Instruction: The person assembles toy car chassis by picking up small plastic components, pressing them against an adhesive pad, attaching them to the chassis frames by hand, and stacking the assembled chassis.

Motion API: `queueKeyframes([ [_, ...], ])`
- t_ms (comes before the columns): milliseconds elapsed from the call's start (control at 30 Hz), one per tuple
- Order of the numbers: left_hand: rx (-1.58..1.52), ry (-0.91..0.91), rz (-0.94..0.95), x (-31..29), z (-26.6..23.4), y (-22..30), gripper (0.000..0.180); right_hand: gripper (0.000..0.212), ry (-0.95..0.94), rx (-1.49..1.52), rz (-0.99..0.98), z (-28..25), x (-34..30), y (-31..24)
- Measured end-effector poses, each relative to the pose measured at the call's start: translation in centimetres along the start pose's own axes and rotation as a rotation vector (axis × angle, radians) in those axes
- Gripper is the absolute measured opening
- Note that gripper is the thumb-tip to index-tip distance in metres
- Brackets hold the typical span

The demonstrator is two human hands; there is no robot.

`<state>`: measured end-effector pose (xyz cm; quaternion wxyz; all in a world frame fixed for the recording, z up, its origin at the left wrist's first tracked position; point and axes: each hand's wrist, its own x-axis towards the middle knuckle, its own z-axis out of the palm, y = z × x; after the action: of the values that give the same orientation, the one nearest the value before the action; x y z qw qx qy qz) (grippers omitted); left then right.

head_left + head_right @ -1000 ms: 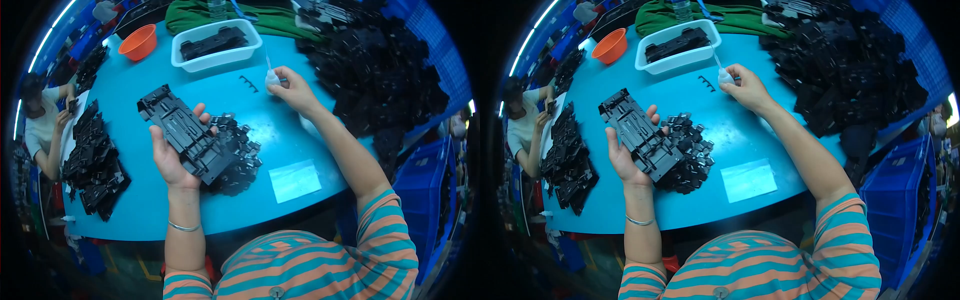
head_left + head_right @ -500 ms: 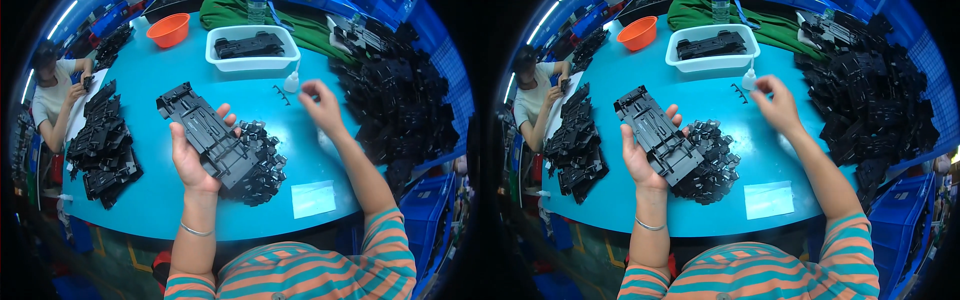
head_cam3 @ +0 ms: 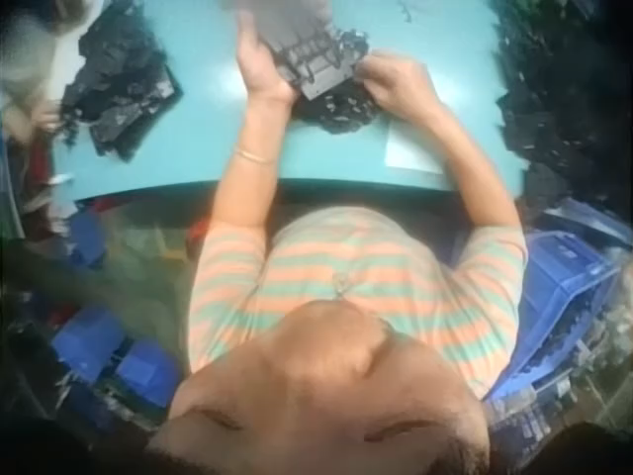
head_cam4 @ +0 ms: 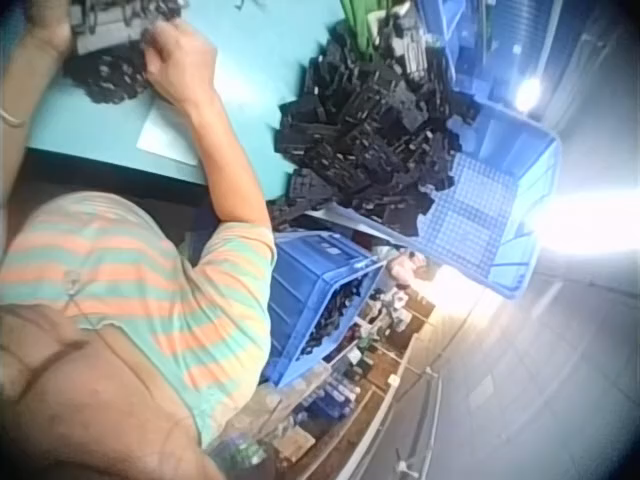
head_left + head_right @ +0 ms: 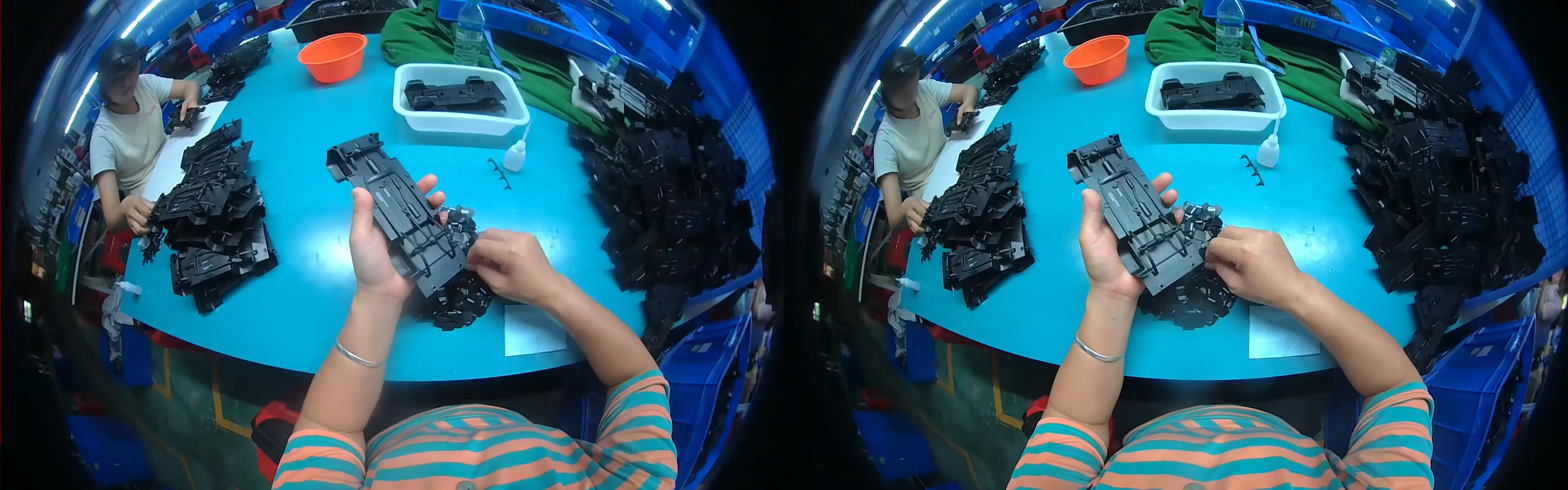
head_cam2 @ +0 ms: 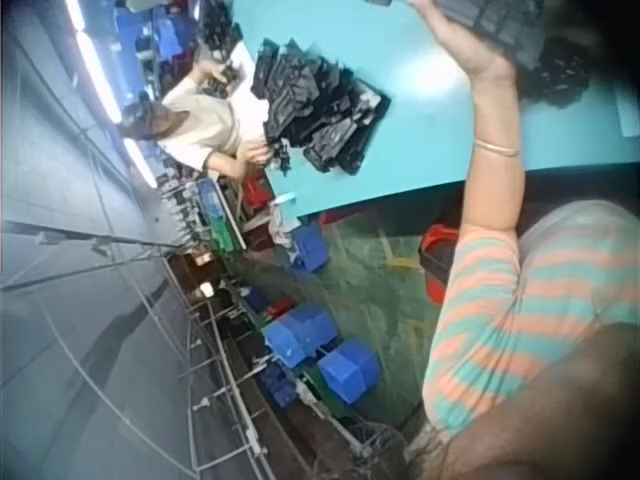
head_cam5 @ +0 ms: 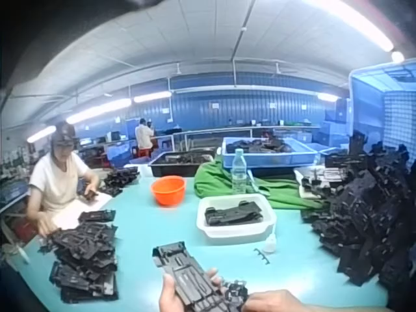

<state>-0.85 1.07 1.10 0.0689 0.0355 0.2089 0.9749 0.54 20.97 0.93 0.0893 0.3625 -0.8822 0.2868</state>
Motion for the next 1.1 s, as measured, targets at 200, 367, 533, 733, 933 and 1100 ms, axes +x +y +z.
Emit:
queueKeyframes([
  [200,0.004,-0.035,-0.013,0.0,-0.1,0.1,0.062,0.007,0.026,0.354,0.328,-1.8,-0.4,-1.5],
  [367,0.107,-0.077,-0.014,-0.4,0.2,0.1,0.064,0.007,0.042,0.317,0.407,-4.4,-4.1,-2.1],
  [533,0.208,-0.099,-0.067,-0.4,0.7,-0.6,0.076,0.008,0.066,0.239,0.479,-5.7,-8.8,-1.8],
  [733,0.211,-0.115,-0.087,-0.4,0.3,-0.4,0.077,0.011,0.114,0.556,0.634,-6.5,-10.8,-2.6],
  [933,0.225,-0.146,-0.068,-0.3,-0.1,-0.5,0.073,0.017,0.167,0.987,0.762,-6.0,-12.7,-1.7],
  [1100,0.221,-0.139,-0.077,-0.5,-0.1,-0.7,0.070,0.012,0.209,1.030,0.765,-6.0,-13.7,-1.7],
])
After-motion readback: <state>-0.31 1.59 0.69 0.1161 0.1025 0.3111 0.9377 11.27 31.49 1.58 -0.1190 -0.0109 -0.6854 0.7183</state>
